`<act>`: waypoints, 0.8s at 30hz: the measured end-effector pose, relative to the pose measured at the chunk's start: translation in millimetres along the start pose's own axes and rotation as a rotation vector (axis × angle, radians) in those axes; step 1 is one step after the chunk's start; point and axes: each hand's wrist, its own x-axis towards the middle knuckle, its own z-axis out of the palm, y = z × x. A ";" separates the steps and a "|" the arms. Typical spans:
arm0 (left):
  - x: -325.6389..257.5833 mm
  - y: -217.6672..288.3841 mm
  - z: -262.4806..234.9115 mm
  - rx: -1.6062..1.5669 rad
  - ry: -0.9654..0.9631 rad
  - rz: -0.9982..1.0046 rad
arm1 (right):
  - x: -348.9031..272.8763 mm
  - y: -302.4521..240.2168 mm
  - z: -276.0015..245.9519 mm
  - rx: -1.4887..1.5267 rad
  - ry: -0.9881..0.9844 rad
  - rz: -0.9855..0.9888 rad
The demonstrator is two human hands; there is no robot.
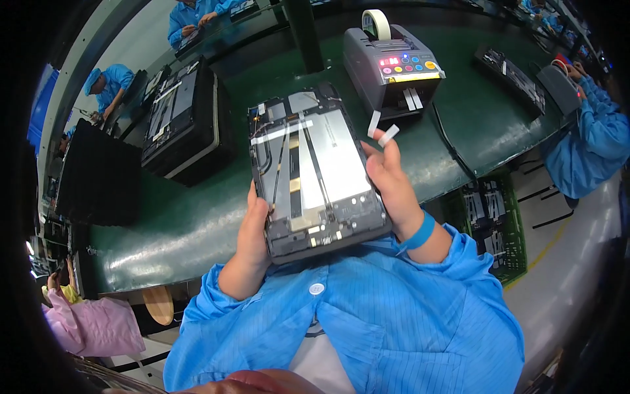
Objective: The person assembles electronic screen components by applying adhesive strips to a tablet screen panel with an automatic tape dispenser, then connecting internal flex cables to an assembly stack by hand.
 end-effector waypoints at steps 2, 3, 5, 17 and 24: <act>-11.1 4.5 1.4 0.045 -0.005 -0.019 | -18.9 -0.4 3.8 -0.078 0.025 0.006; -15.0 4.5 0.5 0.094 -0.011 -0.039 | -25.4 -1.1 3.4 -0.152 0.051 0.010; -23.1 6.9 -6.7 0.209 -0.042 -0.019 | -33.9 -6.4 5.3 -0.203 0.066 0.010; 46.3 60.0 -24.7 1.524 0.219 0.635 | 78.2 -56.2 92.0 -1.276 -0.442 -0.470; 54.5 50.8 -41.9 1.542 0.187 0.756 | 118.5 -38.5 104.0 -1.430 -0.574 -0.303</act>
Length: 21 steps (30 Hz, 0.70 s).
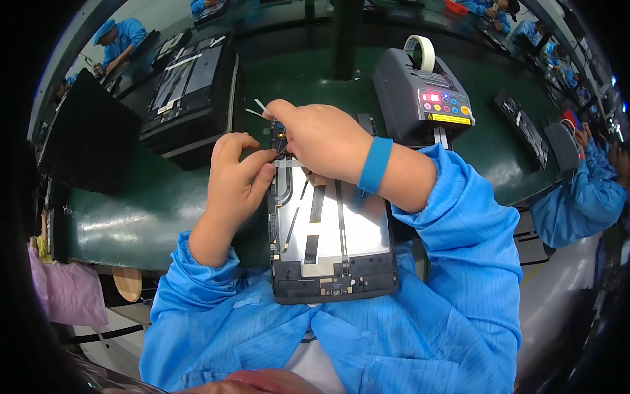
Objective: The person assembles electronic screen components by applying adhesive strips to a tablet screen panel with an automatic tape dispenser, then connecting internal flex cables to an assembly stack by hand.
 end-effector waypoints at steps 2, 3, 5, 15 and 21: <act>0.9 -4.5 1.7 -0.003 0.025 0.104 | 7.4 1.7 -1.0 0.019 -0.026 -0.053; 0.1 -5.8 1.8 -0.009 0.027 0.095 | 10.8 2.4 -1.3 0.043 -0.041 -0.107; 1.3 -8.4 3.5 -0.018 0.007 0.133 | 17.6 5.3 -0.9 0.032 -0.073 -0.130; 1.9 -12.8 5.5 -0.101 0.040 0.140 | 38.0 17.6 2.3 0.078 -0.077 -0.209; 1.0 -17.2 7.1 -0.120 0.059 0.155 | 34.6 14.9 -1.2 -0.053 -0.126 -0.109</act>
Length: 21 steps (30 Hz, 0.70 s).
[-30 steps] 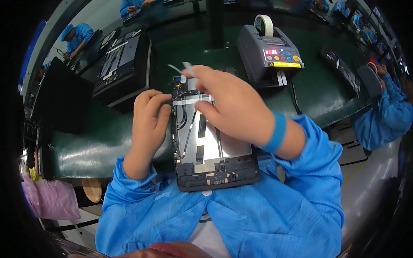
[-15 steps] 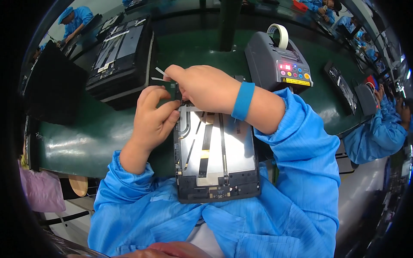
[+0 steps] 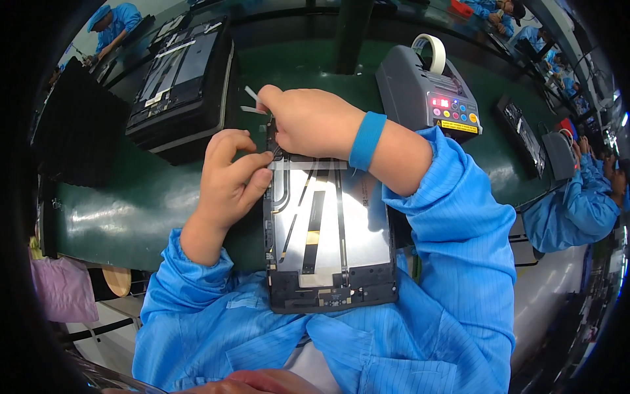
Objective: The person assembles electronic screen components by applying adhesive strips to a tablet screen panel with an automatic tape dispenser, then connecting internal flex cables to an assembly stack by hand.
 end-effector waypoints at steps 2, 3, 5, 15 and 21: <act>-2.2 -1.2 -0.7 -0.021 0.000 -0.043 | -1.0 0.7 -0.1 0.020 -0.009 0.070; -2.4 -0.6 0.3 -0.020 0.000 -0.042 | -1.4 1.1 0.2 0.039 -0.019 0.141; -1.9 2.2 2.3 -0.038 0.031 -0.150 | -3.6 -0.1 4.4 0.031 0.022 0.183; -5.0 -3.1 9.5 -0.182 -0.074 -0.239 | -10.2 -1.4 -14.1 0.477 0.060 0.280; -6.4 -6.9 10.0 -0.185 -0.131 -0.242 | -12.0 5.7 -20.1 0.016 0.039 -0.270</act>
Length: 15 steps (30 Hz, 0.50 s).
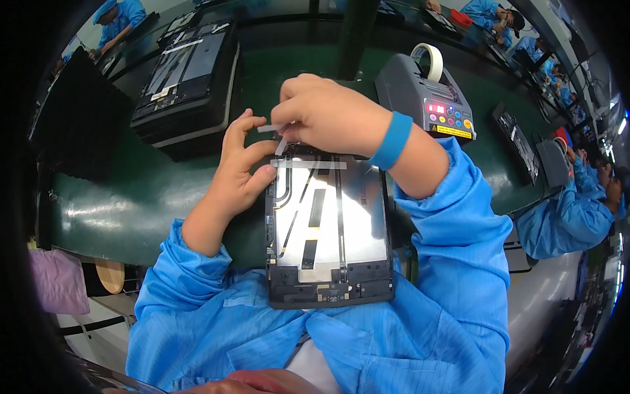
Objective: The person assembles electronic screen components by applying adhesive strips to a tablet screen panel with an automatic tape dispenser, then connecting internal flex cables to an assembly stack by hand.
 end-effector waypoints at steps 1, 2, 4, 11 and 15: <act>0.2 -0.9 -0.6 -0.011 -0.003 0.017 | 2.4 -2.5 3.2 -0.081 -0.005 -0.035; 0.2 -1.7 -1.0 -0.022 -0.006 0.034 | 5.0 -4.2 6.1 -0.162 -0.011 -0.070; -1.4 -3.9 0.1 -0.023 -0.004 0.045 | 7.3 -2.8 14.1 -0.207 0.001 -0.114; -2.0 -3.5 0.5 -0.027 0.003 0.041 | -7.8 8.7 16.9 -0.090 0.217 0.206; -2.0 -5.1 0.6 -0.045 -0.018 0.025 | -9.9 16.5 26.4 0.080 0.154 0.240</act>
